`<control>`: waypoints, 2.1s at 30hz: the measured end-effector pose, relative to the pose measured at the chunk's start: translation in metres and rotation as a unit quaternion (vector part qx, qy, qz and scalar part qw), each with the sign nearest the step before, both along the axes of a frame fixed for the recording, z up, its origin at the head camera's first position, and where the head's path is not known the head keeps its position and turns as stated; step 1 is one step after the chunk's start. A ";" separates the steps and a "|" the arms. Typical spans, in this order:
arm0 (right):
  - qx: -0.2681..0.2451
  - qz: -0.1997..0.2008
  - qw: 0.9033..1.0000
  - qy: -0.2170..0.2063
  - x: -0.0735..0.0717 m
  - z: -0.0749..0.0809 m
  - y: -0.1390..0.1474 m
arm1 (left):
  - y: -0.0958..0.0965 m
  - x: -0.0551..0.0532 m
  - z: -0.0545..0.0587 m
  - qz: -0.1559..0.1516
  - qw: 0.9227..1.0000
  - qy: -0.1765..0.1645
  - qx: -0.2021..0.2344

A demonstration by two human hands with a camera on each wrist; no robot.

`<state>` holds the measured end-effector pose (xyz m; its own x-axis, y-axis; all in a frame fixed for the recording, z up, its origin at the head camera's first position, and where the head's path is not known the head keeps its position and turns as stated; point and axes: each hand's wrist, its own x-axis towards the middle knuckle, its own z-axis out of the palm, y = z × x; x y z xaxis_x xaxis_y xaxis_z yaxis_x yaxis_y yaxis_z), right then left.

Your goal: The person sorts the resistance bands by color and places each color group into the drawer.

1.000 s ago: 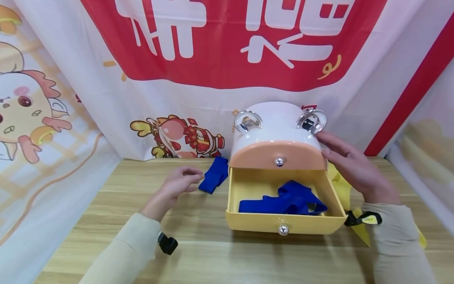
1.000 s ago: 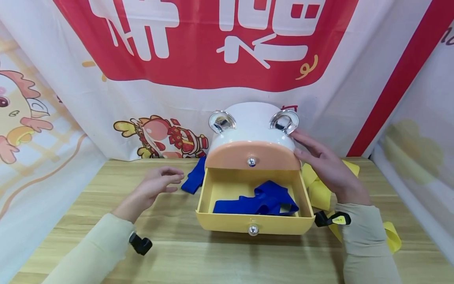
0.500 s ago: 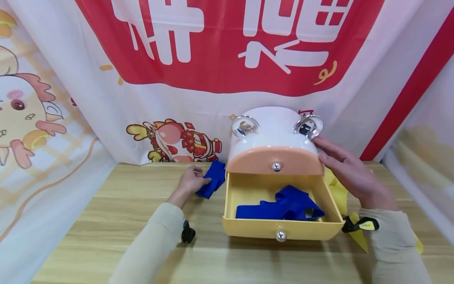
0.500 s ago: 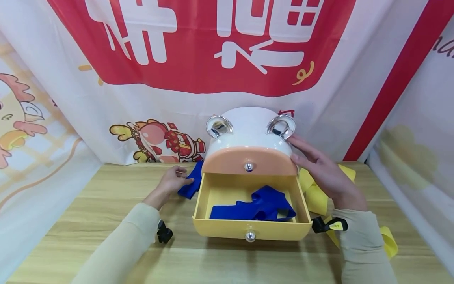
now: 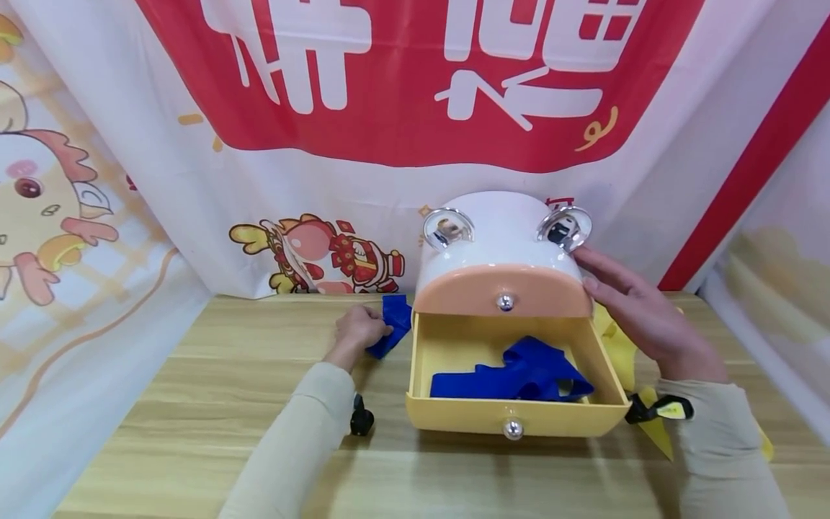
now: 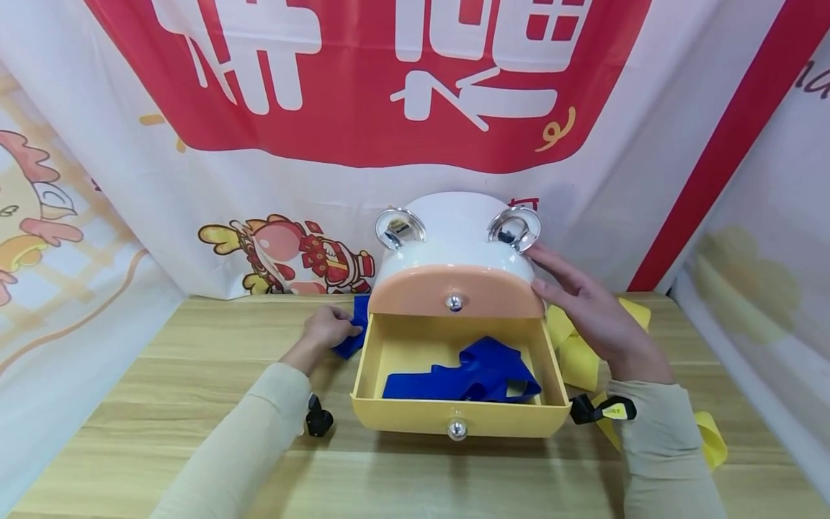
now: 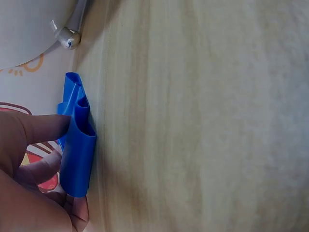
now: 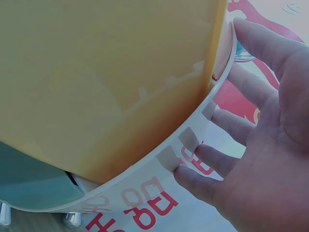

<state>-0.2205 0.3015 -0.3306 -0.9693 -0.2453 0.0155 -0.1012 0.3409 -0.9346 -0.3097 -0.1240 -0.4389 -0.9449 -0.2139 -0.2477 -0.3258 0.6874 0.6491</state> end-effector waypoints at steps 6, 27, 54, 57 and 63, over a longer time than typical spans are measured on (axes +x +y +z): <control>0.001 0.000 1.000 0.001 0.000 0.000 -0.001 | 0.001 0.005 0.000 0.023 0.999 0.026 0.034; 0.010 0.005 1.000 0.002 -0.002 0.001 0.001 | -0.014 0.050 0.096 -0.002 0.965 0.072 0.251; -0.020 0.023 0.999 0.016 0.001 0.000 -0.004 | 0.066 0.140 0.193 -0.257 0.907 0.025 0.332; -0.020 0.025 0.999 0.018 0.002 0.000 -0.004 | 0.079 0.139 0.188 -0.298 0.903 0.004 0.310; -0.021 0.025 0.999 0.017 0.003 0.001 -0.004 | 0.103 0.142 0.188 -0.365 0.883 0.003 0.294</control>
<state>-0.2176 0.2980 -0.3297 -0.9545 -0.2919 0.0605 -0.1499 0.2946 -0.9438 -0.1677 -0.0206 -0.2512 -0.7795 0.6172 -0.1074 0.0699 0.2561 0.9641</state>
